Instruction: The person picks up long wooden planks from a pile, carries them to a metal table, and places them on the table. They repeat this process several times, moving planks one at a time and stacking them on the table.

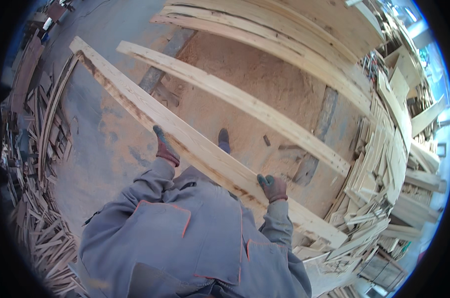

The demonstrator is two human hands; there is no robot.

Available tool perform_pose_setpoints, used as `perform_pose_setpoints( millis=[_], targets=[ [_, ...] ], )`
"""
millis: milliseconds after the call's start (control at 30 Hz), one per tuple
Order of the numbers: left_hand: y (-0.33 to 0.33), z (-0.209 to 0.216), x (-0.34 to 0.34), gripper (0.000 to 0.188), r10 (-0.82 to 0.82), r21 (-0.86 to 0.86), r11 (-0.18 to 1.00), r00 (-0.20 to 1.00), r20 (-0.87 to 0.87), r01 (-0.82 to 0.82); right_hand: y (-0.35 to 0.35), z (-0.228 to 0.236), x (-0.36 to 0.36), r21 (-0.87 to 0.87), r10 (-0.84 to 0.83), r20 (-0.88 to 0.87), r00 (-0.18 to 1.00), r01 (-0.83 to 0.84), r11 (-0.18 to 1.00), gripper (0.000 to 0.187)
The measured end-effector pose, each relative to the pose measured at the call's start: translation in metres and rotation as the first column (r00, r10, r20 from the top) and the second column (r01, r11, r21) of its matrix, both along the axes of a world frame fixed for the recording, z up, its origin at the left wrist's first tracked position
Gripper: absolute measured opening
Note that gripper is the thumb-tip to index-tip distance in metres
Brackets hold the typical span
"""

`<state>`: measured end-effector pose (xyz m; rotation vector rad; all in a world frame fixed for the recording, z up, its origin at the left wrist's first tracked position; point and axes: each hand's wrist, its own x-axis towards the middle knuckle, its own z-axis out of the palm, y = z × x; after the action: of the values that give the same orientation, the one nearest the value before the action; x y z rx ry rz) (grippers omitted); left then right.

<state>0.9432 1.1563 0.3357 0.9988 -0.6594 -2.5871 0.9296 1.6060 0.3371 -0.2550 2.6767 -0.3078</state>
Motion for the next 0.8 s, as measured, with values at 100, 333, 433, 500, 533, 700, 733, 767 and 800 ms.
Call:
perform_pose_setpoints(
  millis=[100, 333, 433, 500, 533, 700, 733, 767, 800],
  targets=[
    [0.025, -0.011, -0.08, 0.098, -0.022, 0.06, 0.998, 1.0, -0.017, 0.023, 0.026, 0.002, -0.069, -0.002, -0.042, -0.013, 0.999, 0.042, 0.999, 0.02],
    [0.071, -0.029, -0.244, 0.099, -0.066, 0.131, 0.99, 0.988, 0.142, 0.047, 0.071, 0.017, -0.245, 0.04, -0.048, -0.028, 0.998, 0.049, 0.998, 0.04],
    [0.093, -0.066, -0.315, 0.102, -0.096, 0.152, 0.986, 0.984, 0.149, 0.073, 0.093, -0.001, -0.33, 0.08, -0.025, 0.018, 1.0, 0.023, 0.997, 0.039],
    [0.098, -0.106, -0.361, 0.105, -0.158, 0.166, 0.978, 0.968, 0.194, 0.126, 0.098, -0.029, -0.385, 0.065, -0.013, -0.011, 1.0, 0.014, 0.998, 0.036],
    [0.097, -0.129, -0.383, 0.105, -0.185, 0.237, 0.963, 0.955, 0.232, 0.128, 0.1, -0.044, -0.406, 0.089, -0.003, -0.014, 1.0, 0.004, 0.996, 0.035],
    [0.083, -0.225, -0.474, 0.104, -0.152, 0.036, 0.987, 0.84, 0.522, 0.157, 0.088, -0.131, -0.515, 0.042, 0.067, 0.042, 0.997, -0.068, 0.997, 0.029],
    [0.077, -0.237, -0.49, 0.104, -0.169, 0.044, 0.983, 0.793, 0.585, 0.178, 0.08, -0.15, -0.533, 0.043, 0.076, 0.055, 0.996, -0.078, 0.996, 0.031],
    [0.074, -0.246, -0.504, 0.101, -0.162, -0.003, 0.975, 0.712, 0.684, 0.224, 0.074, -0.168, -0.55, 0.046, 0.085, 0.068, 0.994, -0.089, 0.995, 0.034],
    [0.07, -0.255, -0.516, 0.097, -0.141, -0.002, 0.981, 0.719, 0.681, 0.194, 0.069, -0.186, -0.565, 0.075, 0.097, 0.084, 0.992, -0.104, 0.992, 0.036]
  ],
)
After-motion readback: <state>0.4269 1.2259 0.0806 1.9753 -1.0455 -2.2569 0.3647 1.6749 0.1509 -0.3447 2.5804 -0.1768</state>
